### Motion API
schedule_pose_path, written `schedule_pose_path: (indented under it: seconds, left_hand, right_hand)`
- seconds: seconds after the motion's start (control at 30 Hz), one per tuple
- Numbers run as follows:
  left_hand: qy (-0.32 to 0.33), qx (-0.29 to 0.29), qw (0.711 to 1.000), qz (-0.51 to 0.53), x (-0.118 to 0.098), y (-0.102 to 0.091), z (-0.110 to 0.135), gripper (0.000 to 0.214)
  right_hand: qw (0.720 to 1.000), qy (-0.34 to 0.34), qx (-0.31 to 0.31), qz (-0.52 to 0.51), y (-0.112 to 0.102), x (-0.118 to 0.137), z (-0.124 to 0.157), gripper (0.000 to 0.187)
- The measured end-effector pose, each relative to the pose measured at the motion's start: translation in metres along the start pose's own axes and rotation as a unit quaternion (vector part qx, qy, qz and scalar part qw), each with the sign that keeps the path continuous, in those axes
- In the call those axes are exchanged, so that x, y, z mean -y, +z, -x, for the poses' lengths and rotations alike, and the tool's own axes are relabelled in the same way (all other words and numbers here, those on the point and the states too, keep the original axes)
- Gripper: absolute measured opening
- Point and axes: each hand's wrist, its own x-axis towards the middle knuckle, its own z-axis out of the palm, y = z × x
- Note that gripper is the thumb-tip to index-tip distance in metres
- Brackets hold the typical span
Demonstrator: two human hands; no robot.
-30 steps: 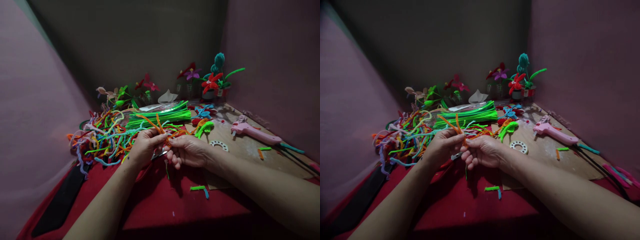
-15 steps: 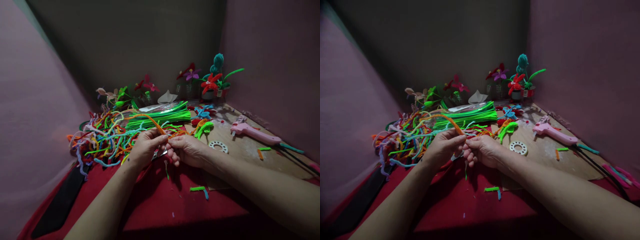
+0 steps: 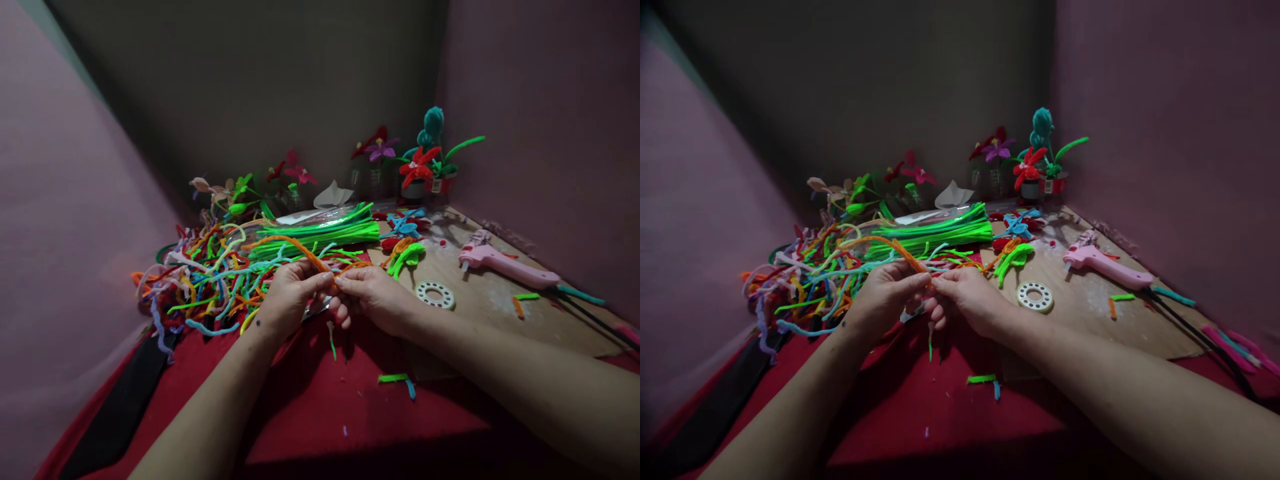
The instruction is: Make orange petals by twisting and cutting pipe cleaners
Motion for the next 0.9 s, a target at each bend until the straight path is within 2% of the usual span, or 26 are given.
schedule_pose_path:
  seconds: [0.1, 0.13, 0.2, 0.3, 0.4, 0.53, 0.8, 0.9]
  left_hand:
    - [-0.008, -0.02, 1.0, -0.014, -0.0034, 0.0011, 0.0007, 0.017]
    - [-0.009, -0.019, 1.0, -0.02, -0.0041, 0.0016, 0.0008, 0.018]
    - [-0.007, -0.013, 0.999, -0.03, -0.0042, 0.0025, 0.0008, 0.019]
    - [-0.01, -0.014, 0.999, -0.038, -0.0016, 0.0036, 0.0006, 0.019]
    - [-0.01, -0.036, 0.998, -0.046, 0.0015, 0.0048, 0.0009, 0.019]
    - [-0.009, -0.062, 0.996, -0.058, 0.0018, 0.0077, 0.0025, 0.025]
    - [0.017, -0.106, 0.994, -0.037, 0.0001, 0.0068, 0.004, 0.027]
    - [0.02, -0.129, 0.991, -0.012, -0.0028, 0.0051, 0.0035, 0.021]
  right_hand:
    - [0.99, -0.034, -0.03, 0.132, 0.0003, 0.003, 0.0023, 0.017]
    - [0.975, -0.064, -0.053, 0.206, 0.0002, 0.0036, 0.0028, 0.017]
    - [0.923, -0.14, -0.082, 0.349, 0.0002, 0.0037, 0.0038, 0.019]
    - [0.847, -0.224, -0.085, 0.474, 0.001, 0.0018, 0.0049, 0.02]
    - [0.821, -0.219, -0.095, 0.519, 0.0024, -0.0011, 0.006, 0.022]
    - [0.82, -0.217, -0.118, 0.516, 0.0032, -0.0027, 0.0079, 0.023]
    - [0.874, -0.172, -0.13, 0.436, 0.006, 0.0007, 0.0065, 0.026]
    - [0.904, -0.132, -0.132, 0.385, 0.0066, 0.0012, 0.005, 0.028]
